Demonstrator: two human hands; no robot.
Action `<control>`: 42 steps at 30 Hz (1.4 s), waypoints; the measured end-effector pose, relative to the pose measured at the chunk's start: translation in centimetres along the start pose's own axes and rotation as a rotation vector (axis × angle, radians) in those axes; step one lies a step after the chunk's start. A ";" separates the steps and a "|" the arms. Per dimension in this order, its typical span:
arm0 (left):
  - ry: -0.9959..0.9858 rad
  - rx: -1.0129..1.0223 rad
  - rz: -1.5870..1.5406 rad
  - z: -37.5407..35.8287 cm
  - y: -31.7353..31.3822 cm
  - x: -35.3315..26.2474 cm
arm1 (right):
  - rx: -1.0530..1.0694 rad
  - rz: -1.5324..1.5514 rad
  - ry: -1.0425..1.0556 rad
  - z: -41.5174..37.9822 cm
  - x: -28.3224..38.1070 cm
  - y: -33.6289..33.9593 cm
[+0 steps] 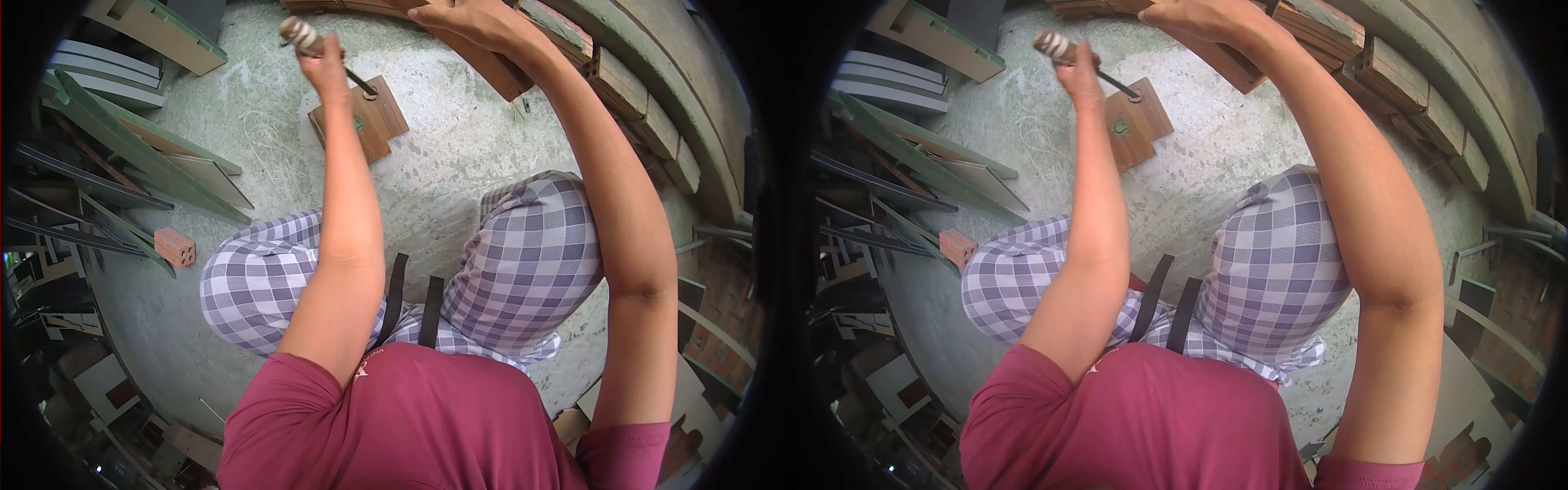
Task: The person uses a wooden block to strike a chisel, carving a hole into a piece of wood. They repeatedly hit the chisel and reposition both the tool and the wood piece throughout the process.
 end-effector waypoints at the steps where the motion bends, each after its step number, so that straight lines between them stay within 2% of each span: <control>1: -0.013 -0.028 -0.011 0.9 1.3 -0.5 | -0.031 0.027 0.022 0.2 0.3 0.2; 6: -0.015 -0.113 0.065 0.5 4.8 -0.5 | -0.003 0.013 -0.008 0.1 0.7 -0.4; 9: -0.036 -0.161 0.125 -0.7 5.2 0.3 | 0.016 0.064 0.076 -0.3 2.0 -0.6; 12: -0.030 -0.220 0.168 -1.3 5.9 1.0 | 0.090 -0.055 0.023 0.1 1.2 -2.2; 21: -0.058 -0.232 0.160 -1.1 6.1 1.0 | 0.170 -0.004 0.037 -1.2 2.5 -1.3; 27: -0.112 -0.211 0.181 -0.7 6.0 1.2 | 0.124 -0.058 0.092 -0.1 1.9 -3.0; 30: -0.099 -0.198 0.189 -0.8 5.7 1.5 | 0.196 -0.066 0.014 -0.6 1.8 -3.1; 34: -0.109 -0.154 0.286 -1.1 5.2 2.2 | 0.167 -0.092 0.038 -0.9 3.4 -2.0; 37: -0.109 -0.123 0.249 -1.3 4.7 2.6 | 0.105 0.036 0.084 -2.1 6.8 1.2; 39: -0.060 -0.117 0.230 -1.4 4.6 2.8 | 0.056 0.285 0.271 -2.8 10.0 3.3; 42: -0.047 -0.130 0.261 -1.7 4.7 2.6 | 0.034 0.142 0.249 -1.1 8.3 -2.0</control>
Point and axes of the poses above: each hand's wrist, its own z-axis towards the middle knuckle, its own y-axis out of the back of the hand, x = y × z, the point moved 10 cm from there along z, towards the middle knuckle, and after that the axes turned 13 degrees about -x, right-handed, at the moved point
